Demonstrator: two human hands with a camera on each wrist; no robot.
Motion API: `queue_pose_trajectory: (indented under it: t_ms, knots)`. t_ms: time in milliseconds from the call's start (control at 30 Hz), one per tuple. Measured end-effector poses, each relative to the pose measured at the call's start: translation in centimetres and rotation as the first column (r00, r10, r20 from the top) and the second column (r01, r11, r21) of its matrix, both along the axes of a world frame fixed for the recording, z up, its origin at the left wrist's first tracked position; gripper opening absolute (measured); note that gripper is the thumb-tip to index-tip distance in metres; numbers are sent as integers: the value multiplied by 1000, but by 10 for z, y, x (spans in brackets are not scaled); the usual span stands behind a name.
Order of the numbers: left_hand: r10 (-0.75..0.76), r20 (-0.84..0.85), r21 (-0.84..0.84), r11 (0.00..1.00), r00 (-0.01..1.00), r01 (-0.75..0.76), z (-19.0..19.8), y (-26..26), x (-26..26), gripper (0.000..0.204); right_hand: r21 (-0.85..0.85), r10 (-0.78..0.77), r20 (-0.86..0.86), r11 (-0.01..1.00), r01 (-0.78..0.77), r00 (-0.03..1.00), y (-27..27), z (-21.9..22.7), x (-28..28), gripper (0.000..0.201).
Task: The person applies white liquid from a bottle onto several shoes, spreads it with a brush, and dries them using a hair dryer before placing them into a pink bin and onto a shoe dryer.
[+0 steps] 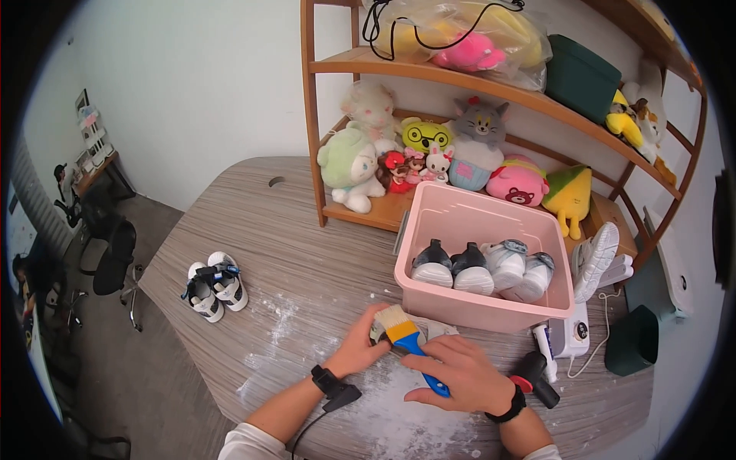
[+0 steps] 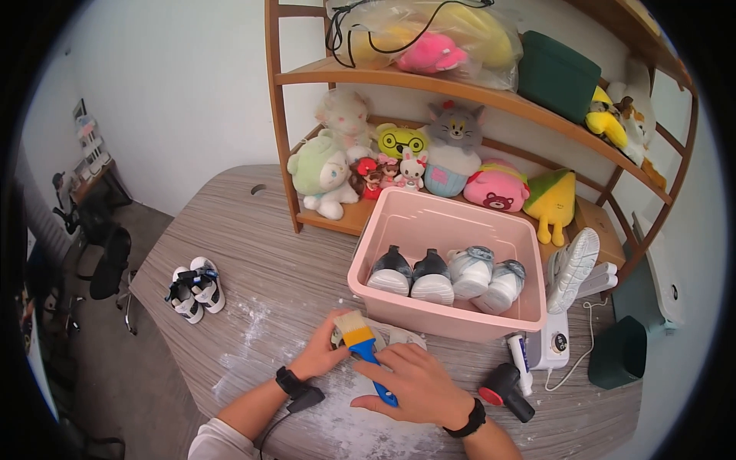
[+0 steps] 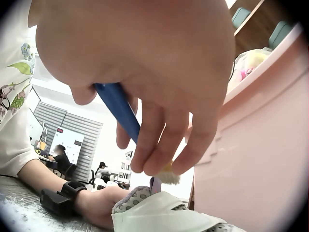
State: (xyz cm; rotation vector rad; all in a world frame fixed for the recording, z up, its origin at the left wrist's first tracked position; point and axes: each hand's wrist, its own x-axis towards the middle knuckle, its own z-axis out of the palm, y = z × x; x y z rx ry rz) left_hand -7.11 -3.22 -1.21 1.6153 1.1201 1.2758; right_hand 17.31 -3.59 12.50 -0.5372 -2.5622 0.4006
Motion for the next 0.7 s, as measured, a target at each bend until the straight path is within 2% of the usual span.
queue_pose_trajectory:
  t_ms: [133,233,467,533,567,633,700]
  knots:
    - [-34,-19,-53,998,999,33,6,1,1,67,-90,12,114,996,-2,993,7,-8,12,54]
    - [-69,41,-125,989,997,73,8,-1,2,66,-153,43,97,988,-28,994,11,0,30,53]
    - [-50,-11,-135,990,999,48,13,-2,3,62,-258,90,36,963,-77,995,19,18,60,47]
    - [-49,-11,-144,989,999,47,11,-1,3,61,-264,61,179,965,-11,982,20,26,69,45]
    - [-36,-12,-142,989,999,34,11,-1,3,61,-267,58,177,964,-8,982,22,27,74,45]
    - [-27,-13,-140,990,1000,25,11,-1,4,61,-315,26,343,945,89,939,24,28,84,47]
    - [-32,28,-179,983,999,36,12,-1,4,62,-344,16,351,932,113,936,25,28,90,49]
